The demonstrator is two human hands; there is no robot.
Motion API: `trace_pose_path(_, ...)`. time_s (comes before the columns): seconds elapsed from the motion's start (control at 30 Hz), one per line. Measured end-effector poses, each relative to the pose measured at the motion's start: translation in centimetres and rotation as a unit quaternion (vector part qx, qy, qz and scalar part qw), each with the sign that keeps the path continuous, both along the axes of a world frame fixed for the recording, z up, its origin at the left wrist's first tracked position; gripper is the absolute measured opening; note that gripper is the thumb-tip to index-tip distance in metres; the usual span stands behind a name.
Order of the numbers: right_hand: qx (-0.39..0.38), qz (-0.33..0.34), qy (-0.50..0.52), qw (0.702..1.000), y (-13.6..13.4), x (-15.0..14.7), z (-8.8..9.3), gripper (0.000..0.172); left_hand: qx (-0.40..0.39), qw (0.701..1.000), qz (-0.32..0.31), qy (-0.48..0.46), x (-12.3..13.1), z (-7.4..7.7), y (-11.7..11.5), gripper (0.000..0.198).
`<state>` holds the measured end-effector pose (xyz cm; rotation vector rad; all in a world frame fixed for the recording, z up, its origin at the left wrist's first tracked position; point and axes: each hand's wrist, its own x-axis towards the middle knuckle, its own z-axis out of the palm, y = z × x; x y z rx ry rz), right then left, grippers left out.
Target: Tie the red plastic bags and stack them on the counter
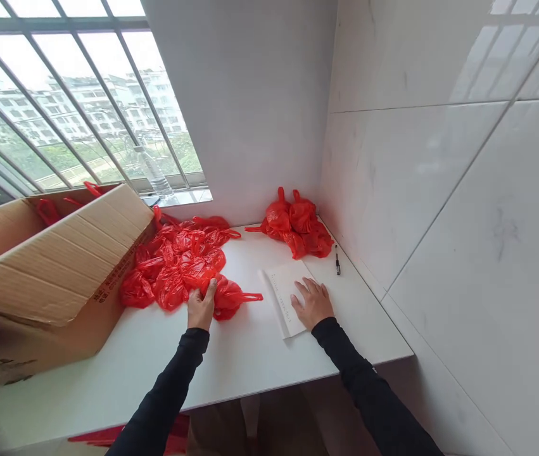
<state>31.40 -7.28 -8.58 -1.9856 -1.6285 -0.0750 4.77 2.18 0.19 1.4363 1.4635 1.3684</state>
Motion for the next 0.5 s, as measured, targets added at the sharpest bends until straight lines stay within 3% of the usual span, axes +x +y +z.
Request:
trace_pose_path(0.2,0.006,-0.054,0.014,0.998,-0.1,0.4,-0.5,0.043,0.014,0.993,-0.116,0.018,-1.1,-2.6,-1.8,0.05)
trace_pose_path(0.37,0.025,-0.058,-0.003,0.998,-0.6,-0.4,0.4,0.039,0.041,0.987,-0.135,0.078,-2.3,-3.9,-3.4,0.023)
trace_pose_path(0.43,0.06,-0.021,-0.01,0.998,-0.3,-2.0,1.6,0.039,0.067,0.986,-0.125,0.089,-2.7,-4.2,-3.9,0.012)
trace_pose_path(0.5,0.125,0.08,0.006,0.989,0.3,-4.5,3.0,0.044,0.091,0.984,-0.121,0.097,-3.0,-4.5,-4.3,0.008)
